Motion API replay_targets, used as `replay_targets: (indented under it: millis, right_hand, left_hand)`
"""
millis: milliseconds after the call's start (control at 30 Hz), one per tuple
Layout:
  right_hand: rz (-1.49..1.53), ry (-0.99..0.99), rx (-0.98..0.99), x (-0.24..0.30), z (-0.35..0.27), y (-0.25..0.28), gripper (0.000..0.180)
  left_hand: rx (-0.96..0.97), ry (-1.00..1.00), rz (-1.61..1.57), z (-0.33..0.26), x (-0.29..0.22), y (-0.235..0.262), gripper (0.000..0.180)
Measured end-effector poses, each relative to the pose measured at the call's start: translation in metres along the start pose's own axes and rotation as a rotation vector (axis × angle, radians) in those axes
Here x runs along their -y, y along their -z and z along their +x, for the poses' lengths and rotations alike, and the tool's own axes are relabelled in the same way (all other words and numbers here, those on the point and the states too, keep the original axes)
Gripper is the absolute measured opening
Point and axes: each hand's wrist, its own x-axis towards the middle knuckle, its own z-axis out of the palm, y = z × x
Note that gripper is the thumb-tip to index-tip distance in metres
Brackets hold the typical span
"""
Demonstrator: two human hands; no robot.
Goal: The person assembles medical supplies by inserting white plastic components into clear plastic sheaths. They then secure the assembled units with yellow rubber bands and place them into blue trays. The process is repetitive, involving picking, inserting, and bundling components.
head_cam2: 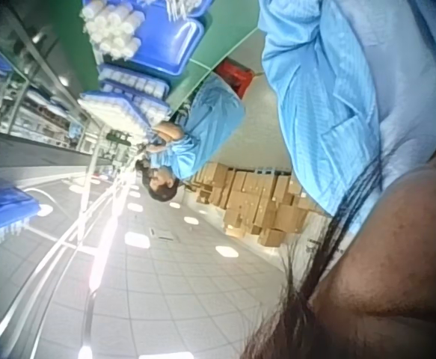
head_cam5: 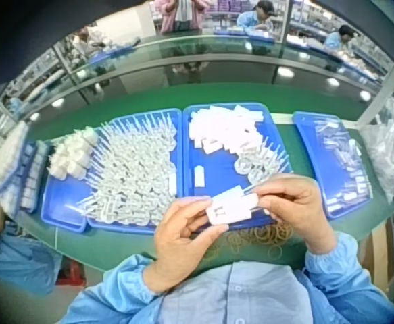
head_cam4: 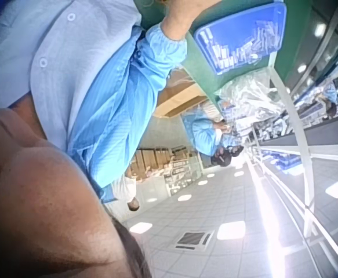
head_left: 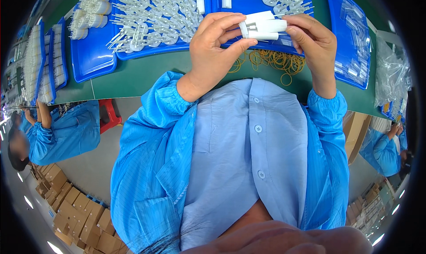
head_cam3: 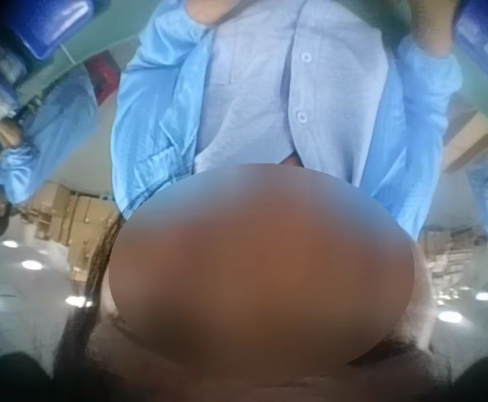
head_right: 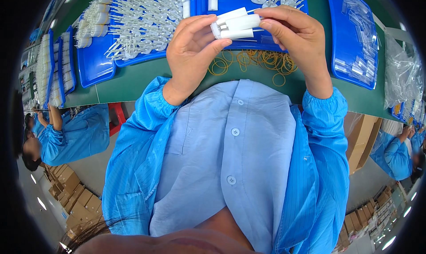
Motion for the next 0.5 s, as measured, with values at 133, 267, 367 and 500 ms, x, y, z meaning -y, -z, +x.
replay_targets:
  millis: [133,267,367,500]
  right_hand:
    - [-0.168,0.208,0.009,-0.0014,0.0040,-0.0071,0.017]
    - [-0.231,0.209,0.001,0.0008,0.0027,-0.0085,0.015]
    - [-0.293,0.260,0.004,-0.0005,0.0029,-0.0078,0.016]
    - [-0.234,0.280,-0.032,0.0005,0.0051,-0.0082,0.017]
  left_hand:
    - [0.004,-0.022,-0.009,-0.0004,0.0009,0.0002,0.045]
    - [0.018,-0.050,0.079,-0.0013,-0.0002,0.0028,0.045]
    - [0.015,-0.052,0.077,-0.0004,-0.0014,0.0026,0.045]
    - [-0.001,-0.021,-0.024,0.0004,-0.0021,0.0012,0.045]
